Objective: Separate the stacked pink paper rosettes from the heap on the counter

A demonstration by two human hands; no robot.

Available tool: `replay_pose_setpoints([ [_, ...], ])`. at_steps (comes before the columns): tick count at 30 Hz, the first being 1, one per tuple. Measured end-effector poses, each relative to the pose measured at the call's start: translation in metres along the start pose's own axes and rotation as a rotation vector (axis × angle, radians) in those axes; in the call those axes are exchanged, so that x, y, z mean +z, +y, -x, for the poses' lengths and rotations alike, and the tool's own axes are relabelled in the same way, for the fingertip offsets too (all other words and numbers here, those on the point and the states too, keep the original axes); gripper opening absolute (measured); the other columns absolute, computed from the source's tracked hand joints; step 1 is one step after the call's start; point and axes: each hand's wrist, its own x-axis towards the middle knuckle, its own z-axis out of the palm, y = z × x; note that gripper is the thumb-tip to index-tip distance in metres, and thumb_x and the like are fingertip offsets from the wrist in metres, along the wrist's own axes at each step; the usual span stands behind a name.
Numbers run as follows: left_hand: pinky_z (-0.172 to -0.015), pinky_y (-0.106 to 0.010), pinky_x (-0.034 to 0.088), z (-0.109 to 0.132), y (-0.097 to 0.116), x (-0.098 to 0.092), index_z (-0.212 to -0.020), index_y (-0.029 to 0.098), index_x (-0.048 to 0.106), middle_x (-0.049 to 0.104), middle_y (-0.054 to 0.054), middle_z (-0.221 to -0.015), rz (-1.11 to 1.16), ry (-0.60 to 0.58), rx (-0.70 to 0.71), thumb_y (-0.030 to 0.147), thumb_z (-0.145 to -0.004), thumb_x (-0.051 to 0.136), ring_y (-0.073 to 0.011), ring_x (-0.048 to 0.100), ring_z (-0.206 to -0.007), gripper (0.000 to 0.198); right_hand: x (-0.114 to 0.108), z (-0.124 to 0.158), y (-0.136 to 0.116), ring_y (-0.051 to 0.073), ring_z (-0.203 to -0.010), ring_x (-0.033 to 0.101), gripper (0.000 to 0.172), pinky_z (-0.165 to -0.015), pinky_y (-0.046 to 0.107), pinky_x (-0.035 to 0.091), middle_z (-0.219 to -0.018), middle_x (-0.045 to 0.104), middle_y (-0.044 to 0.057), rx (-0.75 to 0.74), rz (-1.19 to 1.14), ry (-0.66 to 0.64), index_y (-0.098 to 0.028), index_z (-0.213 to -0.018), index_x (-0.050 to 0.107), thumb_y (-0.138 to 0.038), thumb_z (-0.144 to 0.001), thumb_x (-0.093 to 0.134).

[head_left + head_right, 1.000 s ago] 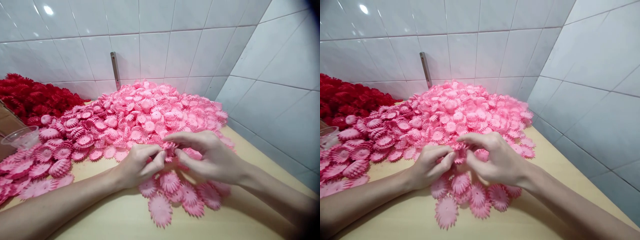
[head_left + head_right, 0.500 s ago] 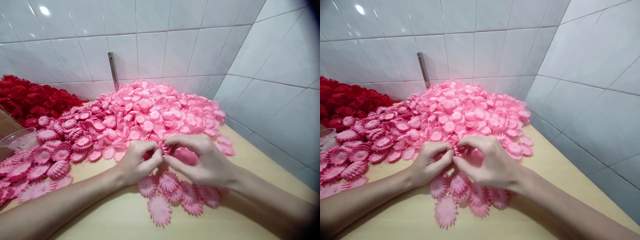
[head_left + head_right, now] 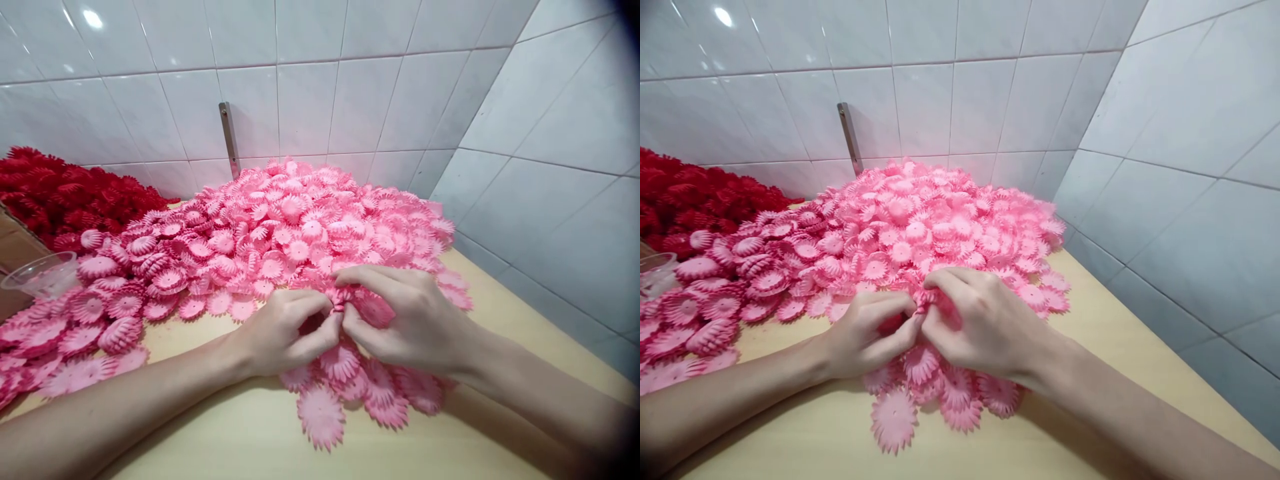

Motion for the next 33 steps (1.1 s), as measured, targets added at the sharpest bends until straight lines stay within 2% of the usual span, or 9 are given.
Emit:
replay_pose_setpoints([
  [4,-0.047,-0.02,0.03,-0.001,0.001,0.0,-0.062,0.017,0.041,0.036,0.005,-0.057,-0.03,0.021,0.019,0.011,-0.086,0.045,-0.0065,0.034,-0.05,0.025,0.001,0.001,0.003,0.016,-0.065,0.065,0.014,-0.058,0.026,0.05,-0.071,0.068,0.005,0.026,-0.082,-0.04,-0.015,-0.078,0.062,-0.007,-0.081,0.051],
  [7,-0.048,-0.018,0.032,-0.002,0.0,-0.001,-0.062,0.016,0.044,0.04,0.005,-0.055,-0.019,0.049,-0.01,0.01,-0.086,0.045,-0.0059,0.037,-0.049,0.025,-0.001,0.0,0.007,0.014,-0.067,0.065,0.016,-0.059,0.024,0.05,-0.074,0.069,0.004,0.054,-0.119,-0.037,-0.016,-0.082,0.062,-0.007,-0.085,0.05],
  [11,-0.045,-0.017,0.03,-0.001,-0.001,-0.002,-0.056,0.016,0.043,0.038,0.006,-0.049,0.002,0.096,-0.035,0.007,-0.082,0.046,-0.0047,0.034,-0.044,0.028,-0.008,-0.004,0.015,0.012,-0.064,0.064,0.014,-0.056,0.022,0.047,-0.078,0.071,0.004,0.041,-0.15,-0.117,-0.015,-0.083,0.063,-0.008,-0.087,0.052],
  [19,-0.044,-0.015,0.028,-0.003,0.002,-0.003,-0.053,0.015,0.042,0.036,0.007,-0.048,0.015,0.168,-0.084,0.005,-0.081,0.047,-0.0033,0.034,-0.043,0.03,-0.022,-0.013,0.017,0.008,-0.053,0.052,0.013,-0.049,0.021,0.04,-0.063,0.062,-0.002,0.143,-0.256,-0.208,-0.015,-0.079,0.064,-0.011,-0.086,0.054],
  [23,-0.046,-0.016,0.033,-0.004,0.004,-0.005,-0.059,0.013,0.052,0.048,0.005,-0.049,0.053,0.125,-0.183,0.014,-0.088,0.049,-0.0046,0.042,-0.045,0.029,-0.012,-0.01,0.01,0.008,-0.049,0.05,0.016,-0.044,0.021,0.038,-0.058,0.059,-0.002,0.253,-0.318,-0.166,-0.015,-0.071,0.061,-0.011,-0.084,0.053],
  [25,-0.049,-0.017,0.037,-0.004,0.005,-0.005,-0.065,0.013,0.057,0.056,0.002,-0.054,0.067,0.105,-0.203,0.024,-0.089,0.052,-0.0063,0.048,-0.048,0.027,-0.006,-0.007,0.006,0.008,-0.047,0.048,0.017,-0.043,0.021,0.036,-0.055,0.056,-0.002,0.257,-0.325,-0.127,-0.015,-0.068,0.059,-0.01,-0.083,0.053],
  [28,-0.049,-0.019,0.039,-0.002,0.004,-0.003,-0.068,0.014,0.056,0.057,0.002,-0.058,-0.007,0.111,-0.191,0.041,-0.078,0.068,-0.0084,0.049,-0.051,0.031,0.0,-0.004,0.002,0.006,-0.044,0.042,0.019,-0.042,0.021,0.033,-0.052,0.051,-0.004,0.235,-0.31,-0.081,-0.016,-0.065,0.056,-0.009,-0.082,0.053],
  [30,-0.05,-0.02,0.038,-0.001,0.002,-0.001,-0.069,0.015,0.054,0.054,0.003,-0.058,-0.073,0.123,-0.184,0.041,-0.076,0.071,-0.0081,0.047,-0.052,0.032,0.001,-0.003,0.001,0.007,-0.046,0.044,0.019,-0.042,0.021,0.035,-0.053,0.053,-0.004,0.251,-0.334,-0.084,-0.016,-0.065,0.057,-0.011,-0.083,0.053],
  [33,-0.05,-0.02,0.036,0.0,0.001,0.001,-0.068,0.016,0.049,0.049,0.004,-0.059,-0.123,0.122,-0.147,0.028,-0.089,0.057,-0.0073,0.043,-0.051,0.026,-0.002,-0.003,0.005,0.009,-0.051,0.052,0.017,-0.045,0.022,0.04,-0.061,0.061,-0.001,0.282,-0.381,-0.119,-0.016,-0.072,0.061,-0.015,-0.087,0.053],
])
